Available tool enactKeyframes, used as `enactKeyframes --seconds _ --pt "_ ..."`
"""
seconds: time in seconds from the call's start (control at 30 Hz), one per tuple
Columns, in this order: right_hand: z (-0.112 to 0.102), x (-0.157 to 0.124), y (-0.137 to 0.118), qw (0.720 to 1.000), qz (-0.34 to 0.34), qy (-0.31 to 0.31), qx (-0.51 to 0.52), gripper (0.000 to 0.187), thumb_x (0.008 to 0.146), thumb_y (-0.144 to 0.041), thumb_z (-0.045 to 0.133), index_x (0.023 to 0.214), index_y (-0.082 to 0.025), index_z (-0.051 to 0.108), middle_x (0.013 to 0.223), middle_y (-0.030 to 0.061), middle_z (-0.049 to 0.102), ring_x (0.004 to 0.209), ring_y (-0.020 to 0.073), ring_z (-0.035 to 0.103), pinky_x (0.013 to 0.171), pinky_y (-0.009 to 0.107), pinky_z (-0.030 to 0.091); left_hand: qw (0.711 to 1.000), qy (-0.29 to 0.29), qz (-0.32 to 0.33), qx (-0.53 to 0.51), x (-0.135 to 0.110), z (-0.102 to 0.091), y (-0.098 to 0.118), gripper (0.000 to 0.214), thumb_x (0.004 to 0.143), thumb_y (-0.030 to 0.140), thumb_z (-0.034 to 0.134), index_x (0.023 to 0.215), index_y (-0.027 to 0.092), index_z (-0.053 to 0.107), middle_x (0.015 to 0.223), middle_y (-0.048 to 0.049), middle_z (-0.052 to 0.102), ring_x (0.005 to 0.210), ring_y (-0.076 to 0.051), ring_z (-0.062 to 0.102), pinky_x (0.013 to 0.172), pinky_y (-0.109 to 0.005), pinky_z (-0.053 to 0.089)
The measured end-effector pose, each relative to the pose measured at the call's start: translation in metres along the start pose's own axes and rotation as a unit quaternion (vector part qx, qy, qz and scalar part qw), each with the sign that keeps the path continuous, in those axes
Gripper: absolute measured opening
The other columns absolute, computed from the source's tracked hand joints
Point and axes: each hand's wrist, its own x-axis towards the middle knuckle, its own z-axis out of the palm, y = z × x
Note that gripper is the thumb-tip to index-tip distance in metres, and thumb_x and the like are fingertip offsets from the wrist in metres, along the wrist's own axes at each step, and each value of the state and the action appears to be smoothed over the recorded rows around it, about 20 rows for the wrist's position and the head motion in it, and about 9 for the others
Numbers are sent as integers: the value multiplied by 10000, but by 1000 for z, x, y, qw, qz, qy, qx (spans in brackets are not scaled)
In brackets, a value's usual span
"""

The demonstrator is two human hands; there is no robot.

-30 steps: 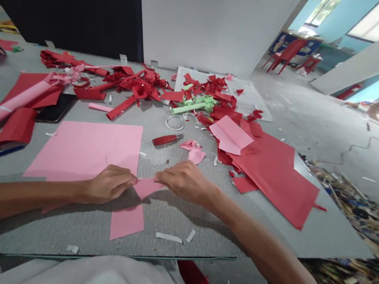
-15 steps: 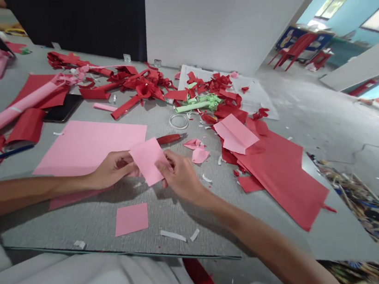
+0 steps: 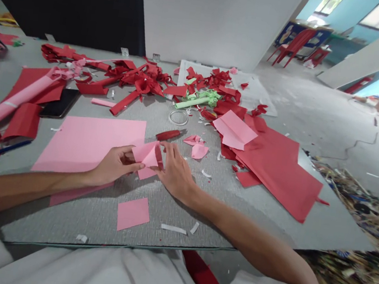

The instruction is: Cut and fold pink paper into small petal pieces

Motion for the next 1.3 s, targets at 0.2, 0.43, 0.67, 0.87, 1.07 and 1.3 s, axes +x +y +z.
enactKeyframes --seconds 0.2,0.43,0.67,0.87,1.07,1.3 --pt "-10 -5 5 974 -215 -24 -70 290 1074 -180 493 1318 -250 633 998 77 707 846 205 694 640 278 542 999 12 32 -19 2 0 -8 415 757 518 866 855 203 614 550 80 545 511 -118 526 525 -236 443" --pt "-14 4 4 968 -92 -27 234 263 1109 -392 474 1062 -235 680 976 61 720 821 177 687 739 305 567 979 94 152 93 -2 -4 -20 415 1002 502 647 1310 231 584 1167 -101 734 921 -203 709 730 -314 583" --pt "-22 15 17 950 67 -103 286 245 959 -468 649 924 -225 653 903 32 696 772 178 655 708 310 558 876 -14 246 414 -2 -12 -30 323 1024 143 491 1198 275 728 1452 -88 656 1407 -308 533 1162 -556 433" --pt "-28 17 37 991 -65 -88 74 131 961 -259 602 929 -237 727 1134 119 739 1101 279 699 965 477 594 869 -59 229 435 -1 -10 -23 209 1022 345 591 1137 207 699 1256 -123 732 1243 -303 641 1112 -499 502" --pt "-21 10 42 957 -226 -181 4 404 1066 -220 462 1414 -225 667 1481 121 672 1429 268 592 1194 536 510 862 -80 267 423 0 -11 -23 309 1080 333 489 1292 163 636 1415 -172 685 1388 -316 598 1172 -519 494" --pt "-19 10 45 945 -260 -194 -34 471 1093 -240 421 1528 -134 567 1560 159 601 1496 264 532 1233 522 493 855 -87 261 440 1 -12 -24 394 1069 342 507 1393 147 617 1450 -175 671 1399 -323 597 1187 -527 489"
